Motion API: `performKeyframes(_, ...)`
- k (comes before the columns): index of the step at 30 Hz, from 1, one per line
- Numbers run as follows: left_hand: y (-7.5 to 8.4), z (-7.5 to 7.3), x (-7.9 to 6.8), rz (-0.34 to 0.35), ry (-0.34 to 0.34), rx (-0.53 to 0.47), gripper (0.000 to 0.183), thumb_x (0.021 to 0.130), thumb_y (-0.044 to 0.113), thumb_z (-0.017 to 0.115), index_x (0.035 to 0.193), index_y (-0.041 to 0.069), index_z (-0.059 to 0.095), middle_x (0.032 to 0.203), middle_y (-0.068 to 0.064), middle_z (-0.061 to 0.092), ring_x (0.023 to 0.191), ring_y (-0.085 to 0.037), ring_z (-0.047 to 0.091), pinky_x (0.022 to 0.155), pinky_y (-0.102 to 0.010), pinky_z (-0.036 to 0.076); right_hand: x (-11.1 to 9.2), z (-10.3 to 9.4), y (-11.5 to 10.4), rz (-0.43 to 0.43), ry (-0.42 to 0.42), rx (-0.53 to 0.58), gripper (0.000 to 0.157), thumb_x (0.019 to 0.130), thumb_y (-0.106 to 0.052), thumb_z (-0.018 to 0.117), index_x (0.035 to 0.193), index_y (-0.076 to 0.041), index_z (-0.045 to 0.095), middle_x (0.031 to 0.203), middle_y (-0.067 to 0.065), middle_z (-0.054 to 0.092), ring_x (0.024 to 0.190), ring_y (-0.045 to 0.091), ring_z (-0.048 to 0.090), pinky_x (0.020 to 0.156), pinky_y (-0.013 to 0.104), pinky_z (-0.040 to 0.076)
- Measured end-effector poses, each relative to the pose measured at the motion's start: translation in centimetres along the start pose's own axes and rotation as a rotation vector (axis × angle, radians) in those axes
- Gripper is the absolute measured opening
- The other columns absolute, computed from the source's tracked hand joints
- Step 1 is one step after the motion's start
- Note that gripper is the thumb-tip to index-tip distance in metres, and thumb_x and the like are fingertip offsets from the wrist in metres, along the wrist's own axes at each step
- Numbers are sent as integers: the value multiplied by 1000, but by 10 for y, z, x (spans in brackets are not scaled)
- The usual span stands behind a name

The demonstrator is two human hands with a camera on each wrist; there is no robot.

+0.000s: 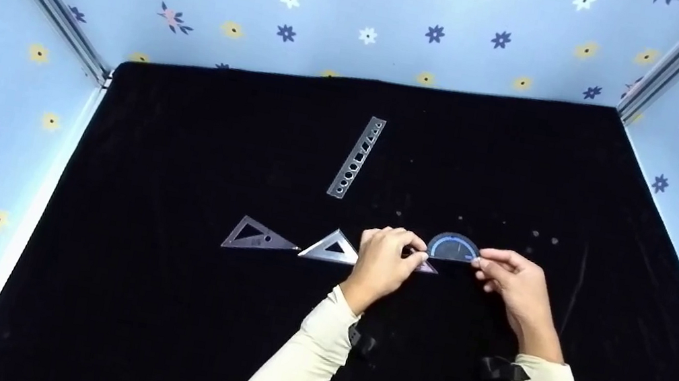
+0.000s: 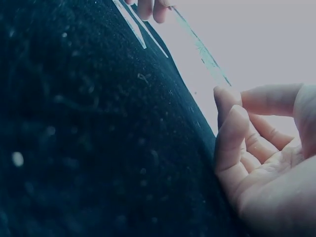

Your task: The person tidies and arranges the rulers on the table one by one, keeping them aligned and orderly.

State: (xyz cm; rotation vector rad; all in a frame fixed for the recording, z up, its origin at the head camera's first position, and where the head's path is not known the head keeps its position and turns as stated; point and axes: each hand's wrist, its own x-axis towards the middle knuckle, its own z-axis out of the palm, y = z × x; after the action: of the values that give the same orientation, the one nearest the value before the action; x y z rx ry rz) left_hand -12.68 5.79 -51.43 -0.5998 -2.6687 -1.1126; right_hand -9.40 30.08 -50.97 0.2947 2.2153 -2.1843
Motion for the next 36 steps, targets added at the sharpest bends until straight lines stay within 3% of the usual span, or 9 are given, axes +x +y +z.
performKeyframes(12, 3, 4, 1, 3, -24, 59, 15, 89, 29, 73, 101, 23, 80, 102, 10, 73, 96, -10, 64, 93, -36, 41, 1, -1, -2, -29, 12, -32, 33, 91, -1, 71, 115, 19, 62, 84, 6, 75, 67, 11, 68, 54, 23, 53)
performKeyframes(26, 9, 6, -1, 96, -75, 80, 24, 88, 24, 71, 110, 16, 79, 108, 7, 72, 103, -14, 62, 100, -39, 38, 0, -5, -6, -25, 68, -101, 31, 91, -2, 71, 115, 17, 64, 82, 5, 75, 67, 10, 67, 55, 23, 53)
performKeyframes(36, 9, 7, -3, 131, -216, 93, 31, 91, 28, 67, 119, 16, 75, 122, 6, 67, 117, -17, 55, 111, -53, 26, 1, -12, -4, -1, 107, -194, 29, 88, -4, 76, 111, 12, 69, 81, 7, 74, 63, 10, 66, 51, 23, 50)
